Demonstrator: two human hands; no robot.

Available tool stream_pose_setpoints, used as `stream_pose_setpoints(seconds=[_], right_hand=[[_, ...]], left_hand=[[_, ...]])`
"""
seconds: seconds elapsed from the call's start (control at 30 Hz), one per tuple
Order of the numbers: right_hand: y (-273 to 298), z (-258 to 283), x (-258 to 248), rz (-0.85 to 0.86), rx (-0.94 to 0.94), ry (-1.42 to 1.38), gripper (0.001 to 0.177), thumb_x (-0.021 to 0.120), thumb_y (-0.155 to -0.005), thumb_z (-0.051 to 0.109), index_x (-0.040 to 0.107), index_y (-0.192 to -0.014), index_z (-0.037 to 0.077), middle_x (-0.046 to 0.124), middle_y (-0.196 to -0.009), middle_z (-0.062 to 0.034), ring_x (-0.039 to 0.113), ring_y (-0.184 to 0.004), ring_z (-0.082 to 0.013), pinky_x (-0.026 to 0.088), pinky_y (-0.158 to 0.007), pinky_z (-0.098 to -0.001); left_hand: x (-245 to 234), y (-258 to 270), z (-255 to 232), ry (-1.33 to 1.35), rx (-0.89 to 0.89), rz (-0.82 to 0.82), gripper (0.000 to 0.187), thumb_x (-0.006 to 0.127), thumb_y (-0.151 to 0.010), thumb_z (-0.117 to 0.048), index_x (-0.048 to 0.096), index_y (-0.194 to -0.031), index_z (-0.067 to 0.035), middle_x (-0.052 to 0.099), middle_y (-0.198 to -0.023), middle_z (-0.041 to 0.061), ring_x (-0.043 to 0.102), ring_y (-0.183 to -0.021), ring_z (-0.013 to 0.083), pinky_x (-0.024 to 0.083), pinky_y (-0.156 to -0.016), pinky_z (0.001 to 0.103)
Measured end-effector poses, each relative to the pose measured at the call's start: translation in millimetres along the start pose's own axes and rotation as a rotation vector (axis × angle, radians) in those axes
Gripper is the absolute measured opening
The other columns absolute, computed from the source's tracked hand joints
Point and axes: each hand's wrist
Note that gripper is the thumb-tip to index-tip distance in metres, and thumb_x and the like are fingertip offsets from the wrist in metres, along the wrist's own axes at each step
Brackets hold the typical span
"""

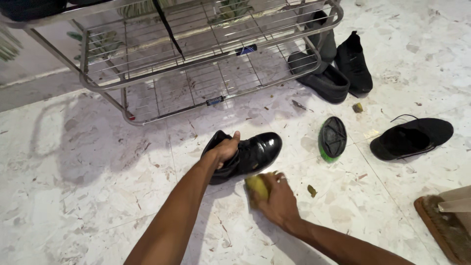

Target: The person scrubs a black sneaker with a green brush, then wipes it with a yellow sponge. They place the sneaker on a metal shoe rack and proceed to clean a black boot using the sponge, wiping the upper and sides.

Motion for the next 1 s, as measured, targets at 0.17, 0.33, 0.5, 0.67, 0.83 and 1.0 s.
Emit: stream_pose_setpoints(seconds=[0.17,0.33,0.5,0.67,0.83,1.0], right_hand=[[-72,-23,-28,-0.243,-0.001,0.033,0.058,0.053,-0.095,0.051,0.05,-0.141,0.016,0.052,-0.118,-0.0244,0.061,-0.104,-0.0388,0.055,-0.081,-0.0512],[-142,-29,-68,-0.111,-0.139,0.207,0.062,0.06,-0.091,0.053,0.056,-0.141,0.018,0.057,-0.122,-0.03,0.065,-0.098,-0.0408,0.055,-0.088,-0.0483],[-124,-38,-24,-0.096,0.109,-0.038,0.058,0.052,-0.098,0.051,0.055,-0.139,0.01,0.075,-0.107,-0.025,0.073,-0.089,-0.0337,0.058,-0.078,-0.0436],[-60,-22,15,-0.109,0.074,-0.072,0.054,0.056,-0.095,0.048,0.053,-0.135,0.012,0.059,-0.102,-0.0211,0.06,-0.083,-0.0316,0.057,-0.068,-0.0478],[-20,-1,15,0.114,-0.038,-0.134,0.052,0.062,-0.092,0.047,0.056,-0.131,0.013,0.062,-0.102,-0.0165,0.059,-0.088,-0.0283,0.053,-0.083,-0.0507],[-47,3,-12,-0.02,-0.122,-0.121,0.046,0.061,-0.09,0.041,0.061,-0.126,0.013,0.066,-0.106,-0.0167,0.063,-0.094,-0.0329,0.052,-0.086,-0.0478]], left_hand=[[27,-33,23,0.184,-0.001,-0.113,0.085,0.024,-0.104,-0.072,0.062,-0.136,-0.002,0.052,-0.122,0.016,0.045,-0.092,0.0229,0.038,-0.075,0.041],[30,-24,16,0.313,-0.03,-0.115,0.08,0.022,-0.102,-0.064,0.055,-0.141,-0.002,0.052,-0.15,0.021,0.053,-0.132,0.0306,0.045,-0.106,0.047],[14,-13,9,0.325,-0.068,-0.023,0.084,0.019,-0.104,-0.063,0.058,-0.142,0.001,0.059,-0.148,0.024,0.052,-0.142,0.0425,0.041,-0.114,0.06],[6,-43,19,0.284,-0.027,-0.083,0.077,0.026,-0.105,-0.062,0.042,-0.153,-0.004,0.042,-0.157,0.019,0.047,-0.132,0.0274,0.045,-0.102,0.044],[-14,-74,30,0.393,-0.017,0.023,0.07,0.032,-0.104,-0.059,0.058,-0.137,-0.002,0.063,-0.132,0.016,0.063,-0.104,0.022,0.053,-0.087,0.041],[-22,-81,32,0.514,-0.08,0.186,0.069,0.037,-0.103,-0.063,0.069,-0.111,-0.002,0.072,-0.09,0.015,0.063,-0.07,0.0255,0.055,-0.069,0.039]])
Point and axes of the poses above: each hand's wrist, its own y-axis away from the middle knuckle, its own x-axis out of the palm, z = x × y
